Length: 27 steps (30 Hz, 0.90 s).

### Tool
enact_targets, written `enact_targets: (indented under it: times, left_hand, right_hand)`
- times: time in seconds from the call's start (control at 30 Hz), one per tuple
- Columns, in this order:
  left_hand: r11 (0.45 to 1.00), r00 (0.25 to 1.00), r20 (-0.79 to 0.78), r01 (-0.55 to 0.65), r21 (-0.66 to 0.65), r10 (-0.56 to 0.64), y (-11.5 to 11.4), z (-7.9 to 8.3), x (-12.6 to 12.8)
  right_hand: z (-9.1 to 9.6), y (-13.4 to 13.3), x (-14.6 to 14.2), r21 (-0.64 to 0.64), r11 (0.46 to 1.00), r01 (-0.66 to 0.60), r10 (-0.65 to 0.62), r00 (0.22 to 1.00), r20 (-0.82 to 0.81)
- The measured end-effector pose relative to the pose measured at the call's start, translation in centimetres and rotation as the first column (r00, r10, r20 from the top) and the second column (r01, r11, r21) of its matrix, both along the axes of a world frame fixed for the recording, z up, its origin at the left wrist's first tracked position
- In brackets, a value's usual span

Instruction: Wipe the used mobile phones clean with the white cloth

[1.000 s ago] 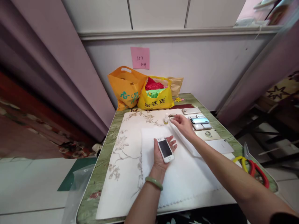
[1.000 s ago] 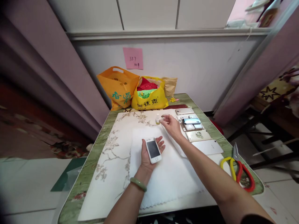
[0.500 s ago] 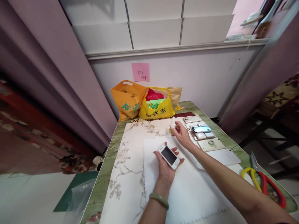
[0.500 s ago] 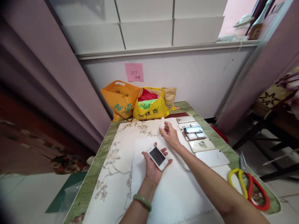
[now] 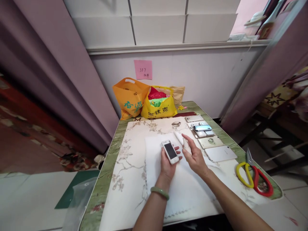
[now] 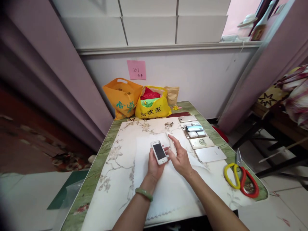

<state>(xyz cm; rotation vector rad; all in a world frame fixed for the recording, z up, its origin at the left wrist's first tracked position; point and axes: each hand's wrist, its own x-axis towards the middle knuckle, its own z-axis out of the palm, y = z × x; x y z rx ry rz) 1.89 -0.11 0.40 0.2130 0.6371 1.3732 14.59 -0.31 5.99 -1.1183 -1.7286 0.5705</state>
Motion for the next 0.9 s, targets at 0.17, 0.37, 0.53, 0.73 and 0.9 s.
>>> enact_targets:
  times: [0.17,0.37,0.53,0.73,0.9]
  left_hand:
    - [0.999,0.999,0.026,-0.032,0.029,0.031,-0.2,-0.3,0.4]
    - [0.998,0.998,0.043,-0.049,-0.042,0.051,-0.4,-0.6,0.3]
    - [0.993,0.993,0.053,-0.098,-0.07,0.102,-0.3,-0.8,0.3]
    - [0.988,0.994,0.038,-0.095,-0.12,0.1,-0.4,-0.6,0.3]
    - [0.992,0.997,0.049,-0.059,-0.11,0.065,-0.7,-0.2,0.2]
  right_hand:
    - [-2.0,-1.2,-0.1,0.146,0.986,0.084,-0.118,0.964,0.24]
    - [-3.1,-2.0,-0.7,0.139,0.989,0.055,-0.098,0.941,0.323]
    - [-3.2,-2.1,-0.9,0.123,0.992,0.014,-0.056,0.938,0.341]
    - [-3.1,-2.0,-1.0,0.131,0.991,0.04,-0.084,0.932,0.352]
    - [-2.9,-1.7,-1.1,0.114,0.992,0.059,-0.094,0.937,0.336]
